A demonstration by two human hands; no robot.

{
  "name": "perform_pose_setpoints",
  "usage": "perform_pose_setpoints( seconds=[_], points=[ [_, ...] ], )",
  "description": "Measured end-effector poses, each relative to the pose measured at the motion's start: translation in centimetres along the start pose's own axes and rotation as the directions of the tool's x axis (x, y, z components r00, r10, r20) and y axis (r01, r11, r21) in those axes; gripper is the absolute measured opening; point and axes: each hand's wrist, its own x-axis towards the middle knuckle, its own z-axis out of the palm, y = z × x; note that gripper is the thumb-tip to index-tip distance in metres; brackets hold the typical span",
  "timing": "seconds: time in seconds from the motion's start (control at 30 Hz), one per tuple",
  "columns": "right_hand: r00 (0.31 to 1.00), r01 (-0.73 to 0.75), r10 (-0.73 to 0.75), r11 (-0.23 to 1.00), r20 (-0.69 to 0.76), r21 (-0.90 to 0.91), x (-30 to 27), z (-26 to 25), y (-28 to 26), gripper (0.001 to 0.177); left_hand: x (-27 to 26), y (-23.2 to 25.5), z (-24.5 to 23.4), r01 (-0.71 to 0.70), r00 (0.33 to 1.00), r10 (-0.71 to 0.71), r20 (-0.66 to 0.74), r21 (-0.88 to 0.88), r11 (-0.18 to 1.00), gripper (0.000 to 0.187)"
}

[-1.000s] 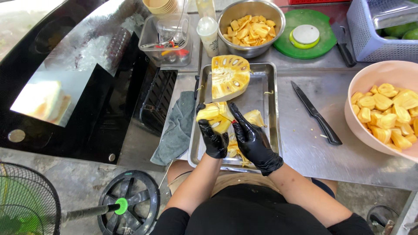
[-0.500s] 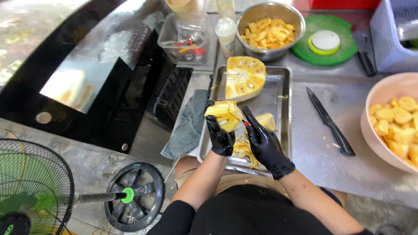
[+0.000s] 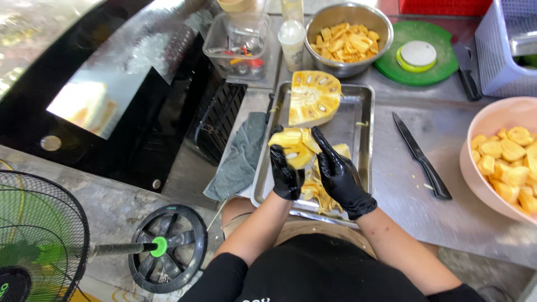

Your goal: The person peels jackfruit pods by hand and with a small tool, placing the fruit and skins onto a metal tray.

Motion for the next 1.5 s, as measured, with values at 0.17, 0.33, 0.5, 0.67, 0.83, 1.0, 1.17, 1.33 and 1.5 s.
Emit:
perform_pose_setpoints(
  seconds=[0.17, 0.33, 0.5, 0.67, 0.83, 1.0, 1.17, 1.33, 1.5],
  points=[
    [0.997, -0.068, 0.069, 0.997, 0.018, -0.047, -0.2, 0.0, -0.2, 0.049, -0.4, 1.4, 1.0, 0.031, 0.997, -0.029, 0.066, -0.037, 0.999, 0.067],
    [0.999, 0.01, -0.009, 0.999, 0.039, -0.044, -0.8, -0.4, 0.3, 0.048, -1.2, 2.1, 1.3, 0.123, 0.992, -0.121, 0.035, -0.062, 0.99, 0.068],
    [1.0, 0.005, -0.005, 0.999, 0.01, -0.042, -0.1, -0.2, 0.8, 0.047, -0.7, 1.3, 0.9, 0.105, 0.994, -0.102, 0.041, -0.07, 0.992, 0.069],
    [0.991, -0.117, 0.119, 0.992, 0.061, -0.038, -0.3, -0.4, 0.6, 0.048, -0.8, 0.7, 0.1, 0.133, 0.991, -0.131, 0.041, -0.062, 0.989, 0.069],
    [0.997, 0.061, -0.062, 0.997, 0.044, 0.043, -0.1, -0.7, 1.5, 0.052, -0.9, 1.4, 0.1, 0.177, 0.983, -0.173, 0.058, -0.078, 0.981, 0.07],
    [0.996, 0.088, -0.089, 0.996, 0.014, 0.021, 0.5, -0.9, 1.3, 0.049, -0.5, 2.0, 1.3, 0.264, 0.963, -0.253, 0.094, -0.146, 0.953, 0.076],
    [1.0, 0.005, -0.002, 0.991, -0.019, 0.134, -0.3, -1.1, 2.2, 0.05, 0.1, 2.4, 2.9, 0.445, 0.892, -0.398, 0.214, -0.258, 0.858, 0.078],
    [0.705, -0.51, 0.682, 0.3, 0.192, 0.806, -0.8, -1.0, 5.0, 0.029, 1.0, 4.0, 2.7, 0.693, 0.721, -0.554, 0.417, -0.399, 0.601, 0.081],
    [0.726, -0.503, 0.681, 0.428, 0.098, 0.751, -2.2, -1.9, 4.1, 0.019, 0.6, 3.2, 0.6, 0.755, 0.655, -0.567, 0.499, -0.409, 0.512, 0.089]
  ],
)
